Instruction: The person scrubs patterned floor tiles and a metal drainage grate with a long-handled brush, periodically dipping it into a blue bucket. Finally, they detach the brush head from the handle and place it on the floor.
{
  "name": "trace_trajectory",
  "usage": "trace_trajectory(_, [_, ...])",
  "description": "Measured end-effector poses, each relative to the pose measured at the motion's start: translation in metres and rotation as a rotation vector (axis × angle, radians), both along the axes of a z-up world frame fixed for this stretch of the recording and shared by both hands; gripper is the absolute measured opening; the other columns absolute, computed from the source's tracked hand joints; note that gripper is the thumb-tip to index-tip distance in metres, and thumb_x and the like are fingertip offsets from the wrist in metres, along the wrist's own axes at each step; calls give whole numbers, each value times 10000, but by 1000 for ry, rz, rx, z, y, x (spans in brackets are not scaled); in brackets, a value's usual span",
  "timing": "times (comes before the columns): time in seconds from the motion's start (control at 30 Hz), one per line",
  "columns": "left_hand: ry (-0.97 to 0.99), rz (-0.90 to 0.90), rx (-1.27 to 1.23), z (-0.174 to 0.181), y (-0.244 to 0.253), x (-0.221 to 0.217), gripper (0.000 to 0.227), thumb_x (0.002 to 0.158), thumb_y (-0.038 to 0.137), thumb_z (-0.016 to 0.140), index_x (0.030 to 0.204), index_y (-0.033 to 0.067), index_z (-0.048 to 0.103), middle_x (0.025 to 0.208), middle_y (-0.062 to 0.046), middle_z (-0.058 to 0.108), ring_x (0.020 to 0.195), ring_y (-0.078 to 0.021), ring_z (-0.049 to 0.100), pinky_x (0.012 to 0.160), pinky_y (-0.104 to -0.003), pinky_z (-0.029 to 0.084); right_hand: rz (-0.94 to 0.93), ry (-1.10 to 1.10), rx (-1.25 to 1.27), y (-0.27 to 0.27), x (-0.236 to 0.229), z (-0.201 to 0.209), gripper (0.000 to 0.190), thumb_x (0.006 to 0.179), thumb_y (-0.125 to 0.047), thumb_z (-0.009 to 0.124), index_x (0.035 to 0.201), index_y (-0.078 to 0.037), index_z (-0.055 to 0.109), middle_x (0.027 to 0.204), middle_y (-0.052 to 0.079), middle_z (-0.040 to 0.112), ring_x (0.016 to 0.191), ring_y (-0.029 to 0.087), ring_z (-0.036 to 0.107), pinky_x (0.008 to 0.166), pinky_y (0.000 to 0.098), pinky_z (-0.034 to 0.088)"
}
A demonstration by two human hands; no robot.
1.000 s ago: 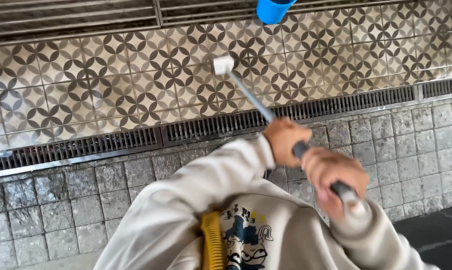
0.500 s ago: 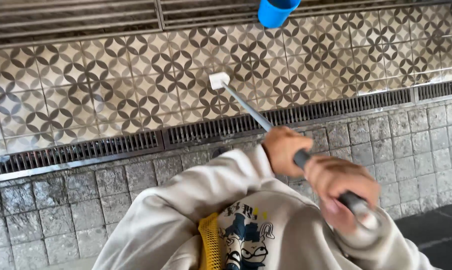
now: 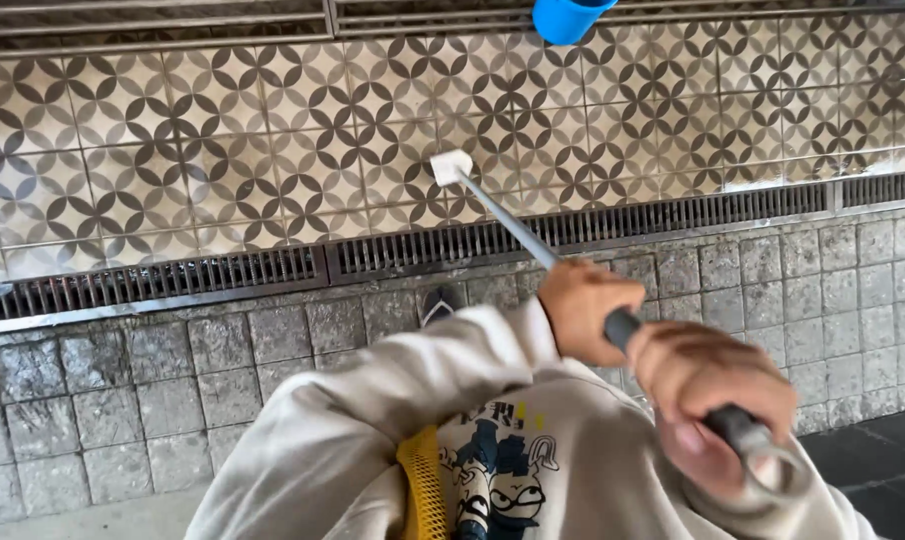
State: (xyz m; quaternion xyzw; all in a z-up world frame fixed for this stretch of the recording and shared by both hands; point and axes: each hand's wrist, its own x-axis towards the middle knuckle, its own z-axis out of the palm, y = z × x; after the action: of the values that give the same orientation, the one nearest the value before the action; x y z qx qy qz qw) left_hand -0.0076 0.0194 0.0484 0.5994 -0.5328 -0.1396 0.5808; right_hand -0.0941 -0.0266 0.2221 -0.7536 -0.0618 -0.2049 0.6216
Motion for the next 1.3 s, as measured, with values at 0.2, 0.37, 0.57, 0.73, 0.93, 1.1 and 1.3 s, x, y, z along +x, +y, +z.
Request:
trace_trajectory(0.2, [-15, 24, -103, -54, -29, 26, 296, 686, 325, 771, 719, 183, 514, 601, 8, 559, 536, -220, 603, 510, -404, 421, -138, -216, 135, -19, 9, -65, 189, 902, -164, 610, 762, -101, 500, 607, 4, 532, 526, 147, 517, 557, 327, 490])
trace_trajectory(0.37, [-167, 50, -94, -49, -17, 26, 305, 650, 333, 768, 667, 200, 494, 540, 7, 515, 486, -210, 550, 546, -394, 449, 82, -89, -149, -10, 14, -30, 142, 909, -114, 577, 820, -66, 476, 680, 38, 536, 601, 194, 540, 666, 409, 507])
trace_trajectory(0.57, [-32, -30, -88, -32, -16, 9, 299, 665, 346, 755, 701, 182, 508, 548, 0, 522, 480, -206, 557, 492, -387, 417, -26, -58, 2, -5, 1, -28, 150, 880, -131, 609, 791, -84, 497, 664, 18, 553, 561, 171, 527, 642, 395, 495])
trace_trajectory(0.73, [-85, -52, -140, -48, -28, 37, 290, 726, 354, 759, 708, 187, 522, 550, 1, 530, 500, -214, 602, 483, -372, 452, -133, -137, 41, -4, 18, -40, 165, 919, -128, 580, 802, -77, 475, 674, 33, 525, 570, 185, 504, 621, 376, 458])
trace_trajectory(0.93, [9, -93, -9, 16, 14, -5, 273, 681, 332, 740, 694, 182, 513, 577, -5, 561, 523, -231, 605, 503, -403, 426, -145, -14, 108, 16, -11, -4, 216, 894, -205, 633, 738, -114, 515, 586, 1, 545, 499, 150, 500, 592, 356, 453])
trace_trajectory(1.1, [22, -46, -75, -8, -18, 12, 300, 641, 327, 784, 686, 167, 534, 553, -32, 555, 515, -256, 614, 482, -427, 423, -184, -185, 146, -4, -7, -41, 237, 937, -160, 663, 776, -70, 515, 617, 25, 548, 513, 157, 521, 571, 349, 458])
trace_trajectory(1.3, [-67, -119, -118, -48, -24, 27, 293, 595, 304, 759, 694, 173, 517, 577, -39, 553, 560, -286, 625, 528, -427, 465, -208, -222, -124, -7, -11, -63, 203, 911, -154, 580, 758, -60, 486, 631, 47, 552, 551, 178, 555, 588, 349, 479])
